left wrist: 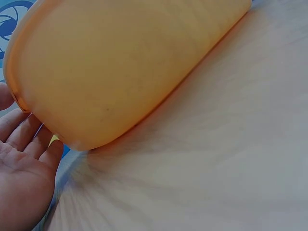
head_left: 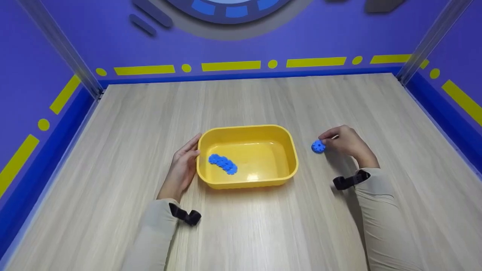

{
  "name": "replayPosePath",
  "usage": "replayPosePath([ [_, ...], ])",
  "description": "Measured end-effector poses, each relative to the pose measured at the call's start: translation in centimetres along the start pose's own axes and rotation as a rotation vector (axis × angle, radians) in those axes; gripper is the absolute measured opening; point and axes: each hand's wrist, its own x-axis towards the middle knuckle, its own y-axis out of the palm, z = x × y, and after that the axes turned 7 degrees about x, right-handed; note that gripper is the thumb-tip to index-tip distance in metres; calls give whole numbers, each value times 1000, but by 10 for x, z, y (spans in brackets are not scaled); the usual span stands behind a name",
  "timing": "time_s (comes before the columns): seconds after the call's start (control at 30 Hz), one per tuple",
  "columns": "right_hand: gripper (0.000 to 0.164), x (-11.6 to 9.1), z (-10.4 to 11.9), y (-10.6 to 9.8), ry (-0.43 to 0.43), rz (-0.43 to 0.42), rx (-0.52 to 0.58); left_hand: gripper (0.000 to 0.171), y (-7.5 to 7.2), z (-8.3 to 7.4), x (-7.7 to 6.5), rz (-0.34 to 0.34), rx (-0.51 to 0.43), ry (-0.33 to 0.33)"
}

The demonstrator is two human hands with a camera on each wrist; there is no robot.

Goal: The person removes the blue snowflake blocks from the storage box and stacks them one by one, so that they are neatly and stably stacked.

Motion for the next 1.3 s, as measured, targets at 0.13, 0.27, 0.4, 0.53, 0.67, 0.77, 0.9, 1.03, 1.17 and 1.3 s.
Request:
replayPosePath([
  [0.13,25,-2,0,0,-1,-2,4,57,0,0,0,6,10,3],
  [0.27,26,-2,0,0,-3,-5,0,58,0,0,0,6,18,5],
  [0.4,27,-3,0,0,2,-6,4,57,0,0,0,6,19,5],
  [0.53,28,-3,2,-1,9,-12,12,57,0,0,0,4,18,3],
  [0.67,29,-3,5,-1,2,-24,5,57,0,0,1,8,17,5],
  [0.77,28,-2,7,-1,-14,-32,-4,57,0,1,0,13,10,9],
  [0.9,27,-1,11,-2,-57,-44,-8,57,-1,2,0,19,-3,9],
  [1.03,26,0,19,-1,-105,-47,-4,57,-1,2,0,16,-5,8],
  [1.17,26,3,30,1,-147,-45,-8,58,-1,2,0,11,-4,7],
  [1.3,25,7,45,1,-157,-31,-9,58,-1,1,1,9,-6,3],
])
